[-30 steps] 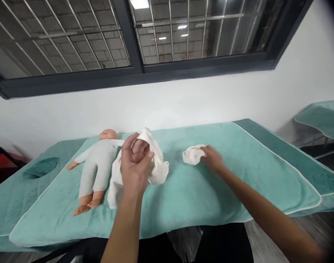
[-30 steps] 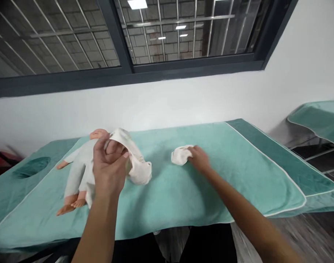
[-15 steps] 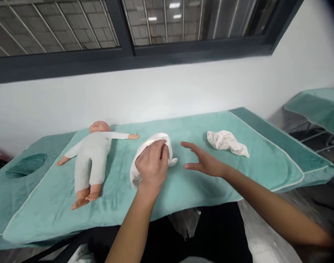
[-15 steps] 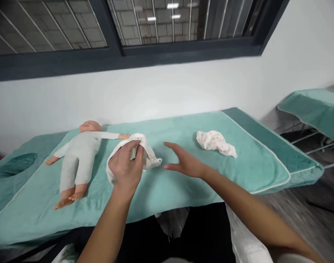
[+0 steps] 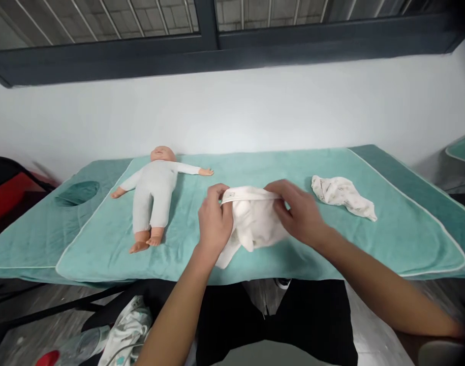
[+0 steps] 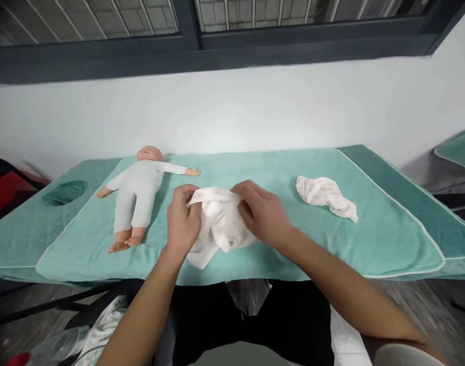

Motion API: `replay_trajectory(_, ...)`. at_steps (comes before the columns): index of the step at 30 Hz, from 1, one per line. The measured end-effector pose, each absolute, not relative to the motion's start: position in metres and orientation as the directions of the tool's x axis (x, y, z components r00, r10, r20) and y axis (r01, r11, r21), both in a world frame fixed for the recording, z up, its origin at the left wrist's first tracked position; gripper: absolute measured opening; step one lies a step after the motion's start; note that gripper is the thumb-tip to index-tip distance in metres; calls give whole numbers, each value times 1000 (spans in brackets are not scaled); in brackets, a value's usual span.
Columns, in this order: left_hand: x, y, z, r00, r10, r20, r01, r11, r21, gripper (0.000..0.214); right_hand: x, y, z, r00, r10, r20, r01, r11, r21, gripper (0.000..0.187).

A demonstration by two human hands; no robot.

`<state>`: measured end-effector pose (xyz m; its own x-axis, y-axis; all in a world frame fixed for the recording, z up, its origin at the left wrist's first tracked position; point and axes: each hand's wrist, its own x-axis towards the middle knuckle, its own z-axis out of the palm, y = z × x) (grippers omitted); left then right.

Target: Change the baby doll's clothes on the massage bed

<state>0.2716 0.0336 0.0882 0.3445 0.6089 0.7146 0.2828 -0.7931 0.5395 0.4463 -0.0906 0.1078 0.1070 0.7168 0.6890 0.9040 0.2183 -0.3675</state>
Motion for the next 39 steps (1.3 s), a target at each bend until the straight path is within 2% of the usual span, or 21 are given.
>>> replay_trajectory(2, 269, 49, 82, 366, 684, 632, 297, -729, 617, 25, 465, -88, 114, 122, 699, 704, 982, 18, -188, 35)
replay_trajectory(4, 262, 65, 82, 353, 693, 628, 300, -720, 626, 29, 487, -84, 113, 184, 724, 664, 982, -108, -154, 34)
replay_trajectory(6, 250, 75, 86, 359, 660, 660, 312, -751, 582, 33, 507, -82, 109, 271, 767, 581, 948, -109, -298, 30)
replay_trajectory(9, 230, 78, 100, 390, 557, 733, 361, -825, 435, 40, 520, -87, 109, 370, 794, 483, 842, -67, -535, 27)
replay_trajectory(11, 218, 74, 110, 384, 525, 760, 392, -837, 380, 43, 520, -94, 116, 385, 798, 465, 824, -69, -563, 27)
replay_trajectory(14, 208, 73, 122, 374, 620, 690, 445, -772, 453, 42, 519, -104, 133, 353, 830, 432, 885, -147, -441, 28)
replay_trajectory(17, 209, 90, 129, 377, 770, 515, 569, -631, 527, 35, 529, -101, 144, 405, 846, 348, 907, -321, -273, 26)
replay_trajectory(19, 218, 111, 128, 376, 829, 415, 684, -550, 478, 32, 543, -87, 142, 457, 850, 261, 886, -407, -224, 25)
replay_trajectory(21, 233, 138, 120, 392, 861, 324, 783, -497, 374, 32, 560, -62, 129, 462, 872, 160, 880, -430, -201, 27)
replay_trajectory(24, 264, 183, 96, 410, 892, 187, 866, -446, 227, 37, 582, -9, 97, 469, 882, 48, 877, -459, -142, 31)
replay_trajectory(26, 287, 213, 75, 398, 909, 121, 891, -414, 187, 37, 592, 30, 72, 502, 865, 20, 862, -498, -98, 33)
replay_trajectory(29, 318, 253, 38, 360, 924, 126, 907, -379, 185, 32, 598, 82, 37, 529, 843, 99, 849, -525, -68, 33)
replay_trajectory(32, 334, 278, 7, 327, 927, 182, 905, -363, 222, 28, 600, 116, 5, 569, 803, 179, 820, -570, -52, 36)
replay_trajectory(34, 337, 283, -5, 339, 904, 262, 897, -394, 200, 30, 602, 127, -11, 590, 768, 251, 803, -591, -77, 38)
replay_trajectory(37, 338, 272, -9, 424, 768, 480, 847, -524, 91, 41, 599, 132, -21, 517, 728, 450, 843, -523, -122, 48)
replay_trajectory(39, 340, 257, -8, 514, 643, 568, 760, -648, 45, 39, 588, 130, -20, 392, 737, 550, 911, -394, -121, 52)
